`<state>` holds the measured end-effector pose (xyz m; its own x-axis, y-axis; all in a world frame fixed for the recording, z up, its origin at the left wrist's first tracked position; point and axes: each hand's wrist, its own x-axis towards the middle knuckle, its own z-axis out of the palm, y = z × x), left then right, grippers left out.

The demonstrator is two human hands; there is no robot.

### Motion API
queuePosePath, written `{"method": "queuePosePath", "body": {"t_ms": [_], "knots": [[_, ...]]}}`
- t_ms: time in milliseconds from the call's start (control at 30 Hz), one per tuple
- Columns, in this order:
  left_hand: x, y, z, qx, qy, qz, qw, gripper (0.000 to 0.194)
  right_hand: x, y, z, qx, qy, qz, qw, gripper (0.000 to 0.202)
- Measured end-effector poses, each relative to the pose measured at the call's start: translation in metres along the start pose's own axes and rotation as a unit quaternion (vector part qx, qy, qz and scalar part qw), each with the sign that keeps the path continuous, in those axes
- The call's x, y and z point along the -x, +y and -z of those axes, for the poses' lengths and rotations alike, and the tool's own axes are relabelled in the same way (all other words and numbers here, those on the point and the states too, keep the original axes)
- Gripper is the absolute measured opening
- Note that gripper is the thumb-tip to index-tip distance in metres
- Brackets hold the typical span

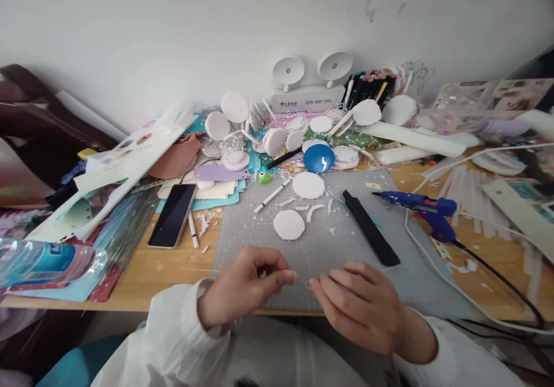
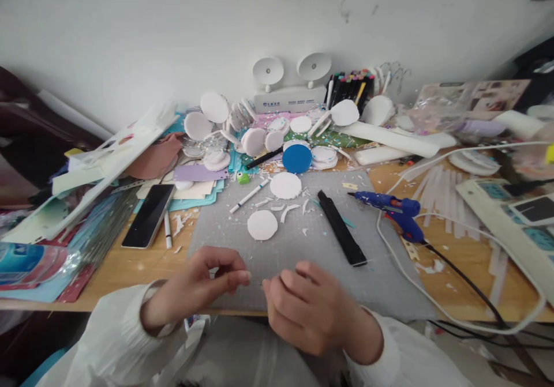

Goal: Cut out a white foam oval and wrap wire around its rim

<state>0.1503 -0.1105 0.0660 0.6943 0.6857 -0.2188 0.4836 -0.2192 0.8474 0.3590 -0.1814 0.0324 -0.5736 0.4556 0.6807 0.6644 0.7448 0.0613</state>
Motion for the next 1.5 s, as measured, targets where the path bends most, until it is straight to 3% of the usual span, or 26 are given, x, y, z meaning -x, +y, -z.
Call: {"method": "queuePosePath", "body": {"t_ms": [100, 200, 333, 433, 500, 567, 667, 733, 833, 933, 1067, 1267, 1333, 1367, 1433, 1500], "knots": [[0.0, -0.005, -0.002, -0.088, 0.064, -0.068, 0.992, 0.026, 0.0, 0.004, -0.001, -0.128, -0.058, -0.149, 0.979, 0.022], [0.002, -0.006, -0.004, -0.175, 0.095, -0.146, 0.969, 0.022, -0.001, 0.01, 0.002, -0.271, -0.112, -0.284, 0.913, 0.018], [0.005, -0.004, -0.006, -0.219, 0.088, -0.193, 0.952, 0.023, -0.002, 0.013, 0.008, -0.319, -0.164, -0.331, 0.873, 0.004], [0.005, -0.004, -0.007, -0.154, 0.074, -0.14, 0.975, 0.026, 0.0, 0.01, 0.006, -0.285, -0.167, -0.3, 0.895, 0.005], [0.003, -0.005, -0.005, -0.024, 0.04, -0.043, 0.998, 0.03, 0.003, 0.006, 0.002, -0.199, -0.105, -0.234, 0.946, 0.008], [-0.001, -0.004, -0.001, 0.136, -0.025, 0.059, 0.989, 0.032, 0.007, 0.002, -0.002, -0.084, -0.026, -0.144, 0.986, 0.004], [-0.003, -0.001, 0.003, 0.257, -0.074, 0.115, 0.957, 0.034, 0.011, 0.0, -0.005, -0.011, 0.032, -0.095, 0.995, 0.011], [-0.001, 0.002, 0.002, 0.209, -0.015, 0.076, 0.975, 0.033, 0.011, 0.001, -0.005, -0.033, 0.026, -0.132, 0.99, 0.008], [0.006, 0.004, -0.003, 0.033, 0.123, -0.074, 0.989, 0.022, 0.008, 0.004, -0.004, -0.067, 0.008, -0.175, 0.982, 0.008], [0.01, -0.002, -0.008, -0.126, 0.215, -0.207, 0.946, 0.026, 0.006, 0.004, -0.004, -0.083, 0.009, -0.187, 0.979, 0.009], [0.01, -0.012, -0.008, -0.267, 0.284, -0.267, 0.881, 0.022, 0.006, 0.001, -0.004, -0.12, 0.001, -0.21, 0.97, 0.007], [0.006, -0.014, -0.006, -0.347, 0.275, -0.285, 0.85, 0.017, 0.003, -0.002, -0.002, -0.116, -0.012, -0.192, 0.975, 0.006], [0.005, -0.012, -0.006, -0.354, 0.259, -0.286, 0.852, 0.013, 0.004, -0.001, -0.001, -0.1, -0.013, -0.176, 0.979, 0.007], [0.005, -0.01, -0.005, -0.338, 0.241, -0.283, 0.865, 0.012, 0.004, 0.0, 0.0, -0.082, -0.011, -0.16, 0.984, 0.008], [0.006, -0.006, -0.003, -0.245, 0.179, -0.259, 0.917, 0.013, 0.005, 0.003, 0.002, -0.03, -0.008, -0.102, 0.994, 0.015], [0.007, -0.001, 0.0, -0.098, 0.076, -0.189, 0.974, 0.017, 0.004, 0.006, 0.005, 0.015, -0.002, -0.027, 1.0, 0.021]]}}
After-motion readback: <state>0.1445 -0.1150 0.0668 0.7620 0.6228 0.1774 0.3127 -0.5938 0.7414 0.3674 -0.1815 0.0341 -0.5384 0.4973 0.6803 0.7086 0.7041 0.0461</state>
